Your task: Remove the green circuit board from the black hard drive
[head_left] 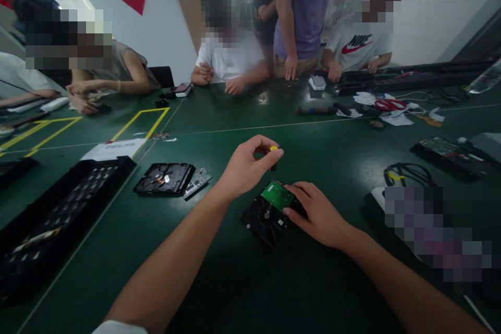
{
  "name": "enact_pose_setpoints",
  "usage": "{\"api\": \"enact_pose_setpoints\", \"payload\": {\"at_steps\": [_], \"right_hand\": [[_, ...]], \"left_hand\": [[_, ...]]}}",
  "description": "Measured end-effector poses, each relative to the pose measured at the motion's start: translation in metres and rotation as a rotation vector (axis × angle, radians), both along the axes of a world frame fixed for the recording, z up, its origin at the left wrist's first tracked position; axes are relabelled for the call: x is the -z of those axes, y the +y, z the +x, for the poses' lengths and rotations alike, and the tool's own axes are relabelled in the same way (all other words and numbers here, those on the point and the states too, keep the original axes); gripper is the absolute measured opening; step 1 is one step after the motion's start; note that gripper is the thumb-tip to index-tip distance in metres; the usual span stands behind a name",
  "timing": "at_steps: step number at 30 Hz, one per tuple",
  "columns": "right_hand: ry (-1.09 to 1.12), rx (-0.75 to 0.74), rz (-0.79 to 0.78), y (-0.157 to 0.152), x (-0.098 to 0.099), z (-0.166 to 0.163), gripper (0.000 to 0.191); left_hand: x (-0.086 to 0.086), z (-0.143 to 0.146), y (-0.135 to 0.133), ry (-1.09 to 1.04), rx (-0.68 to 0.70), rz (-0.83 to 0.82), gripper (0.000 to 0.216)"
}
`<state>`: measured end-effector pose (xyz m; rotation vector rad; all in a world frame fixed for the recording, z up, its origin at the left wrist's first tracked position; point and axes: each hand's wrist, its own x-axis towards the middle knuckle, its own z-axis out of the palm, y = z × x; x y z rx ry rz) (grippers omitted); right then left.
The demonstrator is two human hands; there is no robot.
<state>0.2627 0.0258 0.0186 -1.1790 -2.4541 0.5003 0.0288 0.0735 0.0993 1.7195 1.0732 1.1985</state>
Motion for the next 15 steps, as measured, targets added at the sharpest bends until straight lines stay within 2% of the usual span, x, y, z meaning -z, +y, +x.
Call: {"api": "enact_pose_setpoints", "payload": {"at_steps": [4,15], "right_hand": [[0.009,-0.001,0.007,0.0001,0.0013,0.0003,0.050],[0.013,0.006,0.024,0.0000,0.0042,0.0010,0.050]], "left_hand": [[-0.0028,-0.0015,-0.0010,0.034,-0.006,0.001,0.024],[-0.0034,-0.0004,-0.0005,-0.058,0.109,-0.065,0.030]]}}
